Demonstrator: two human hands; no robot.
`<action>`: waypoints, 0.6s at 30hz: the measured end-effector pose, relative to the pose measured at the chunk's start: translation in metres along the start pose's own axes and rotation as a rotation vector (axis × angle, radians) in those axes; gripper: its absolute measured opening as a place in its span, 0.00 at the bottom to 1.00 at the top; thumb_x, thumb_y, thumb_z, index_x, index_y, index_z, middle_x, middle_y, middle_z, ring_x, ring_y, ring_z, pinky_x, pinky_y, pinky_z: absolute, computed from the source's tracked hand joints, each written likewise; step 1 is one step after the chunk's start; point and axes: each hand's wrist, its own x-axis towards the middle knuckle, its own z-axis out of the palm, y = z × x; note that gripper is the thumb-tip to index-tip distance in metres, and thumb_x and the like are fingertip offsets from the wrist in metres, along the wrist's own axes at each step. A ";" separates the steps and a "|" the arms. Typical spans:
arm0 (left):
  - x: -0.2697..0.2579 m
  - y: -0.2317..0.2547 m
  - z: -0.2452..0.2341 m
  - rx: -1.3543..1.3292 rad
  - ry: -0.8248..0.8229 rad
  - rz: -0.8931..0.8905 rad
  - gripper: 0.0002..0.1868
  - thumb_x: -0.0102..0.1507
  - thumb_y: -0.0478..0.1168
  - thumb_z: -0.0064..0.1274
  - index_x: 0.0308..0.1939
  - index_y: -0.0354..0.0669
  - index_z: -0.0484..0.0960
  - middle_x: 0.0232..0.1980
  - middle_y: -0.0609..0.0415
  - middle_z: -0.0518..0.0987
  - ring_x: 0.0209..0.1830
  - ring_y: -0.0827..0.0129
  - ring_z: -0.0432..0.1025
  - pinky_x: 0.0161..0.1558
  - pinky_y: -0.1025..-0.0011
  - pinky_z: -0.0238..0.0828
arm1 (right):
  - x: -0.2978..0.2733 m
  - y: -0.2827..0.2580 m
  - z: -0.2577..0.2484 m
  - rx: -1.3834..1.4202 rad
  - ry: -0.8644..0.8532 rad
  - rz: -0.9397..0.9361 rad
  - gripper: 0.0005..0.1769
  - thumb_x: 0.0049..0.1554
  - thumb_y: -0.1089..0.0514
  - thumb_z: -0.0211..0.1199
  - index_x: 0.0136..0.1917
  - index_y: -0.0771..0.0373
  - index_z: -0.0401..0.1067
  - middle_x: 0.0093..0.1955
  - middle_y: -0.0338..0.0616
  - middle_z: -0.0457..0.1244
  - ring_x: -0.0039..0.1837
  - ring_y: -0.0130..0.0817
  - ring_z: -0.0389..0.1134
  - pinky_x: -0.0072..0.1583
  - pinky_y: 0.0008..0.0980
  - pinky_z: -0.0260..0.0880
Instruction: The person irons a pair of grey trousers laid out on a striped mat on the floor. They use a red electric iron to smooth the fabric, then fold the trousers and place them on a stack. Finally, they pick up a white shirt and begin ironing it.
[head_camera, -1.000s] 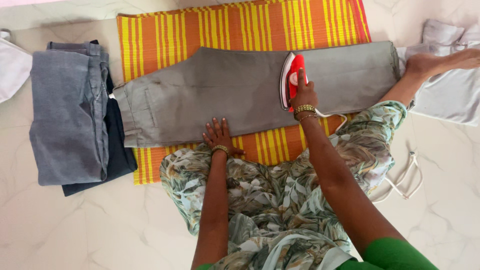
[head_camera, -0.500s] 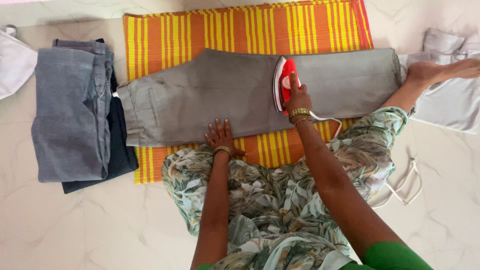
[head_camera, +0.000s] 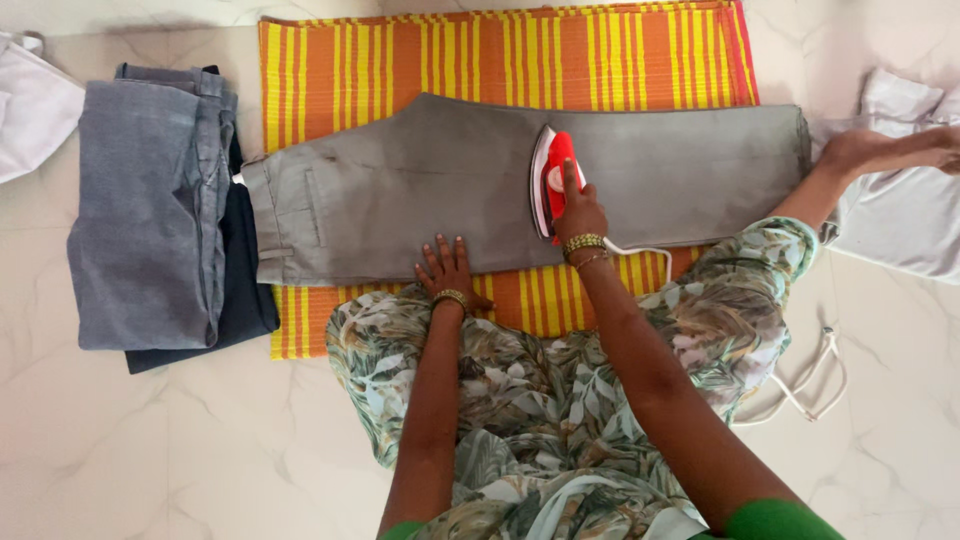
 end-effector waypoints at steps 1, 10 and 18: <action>0.003 -0.002 0.004 -0.003 0.038 0.010 0.80 0.46 0.71 0.69 0.82 0.56 0.25 0.85 0.46 0.21 0.83 0.40 0.18 0.75 0.35 0.21 | 0.008 -0.001 0.001 0.005 -0.004 -0.015 0.60 0.50 0.64 0.69 0.84 0.31 0.41 0.56 0.55 0.61 0.49 0.62 0.70 0.47 0.56 0.73; 0.050 -0.115 -0.040 -0.071 0.084 -0.372 0.58 0.59 0.76 0.49 0.82 0.52 0.45 0.86 0.50 0.38 0.85 0.49 0.27 0.77 0.34 0.21 | -0.004 0.000 -0.012 0.033 -0.076 -0.073 0.69 0.40 0.63 0.74 0.82 0.30 0.38 0.55 0.58 0.61 0.49 0.62 0.70 0.48 0.56 0.73; 0.051 -0.259 -0.009 -0.424 0.221 -0.482 0.63 0.58 0.78 0.49 0.81 0.44 0.39 0.85 0.39 0.30 0.81 0.37 0.23 0.75 0.36 0.28 | -0.012 -0.018 0.004 -0.036 -0.051 -0.078 0.65 0.46 0.63 0.71 0.84 0.29 0.39 0.55 0.55 0.62 0.49 0.61 0.70 0.49 0.56 0.73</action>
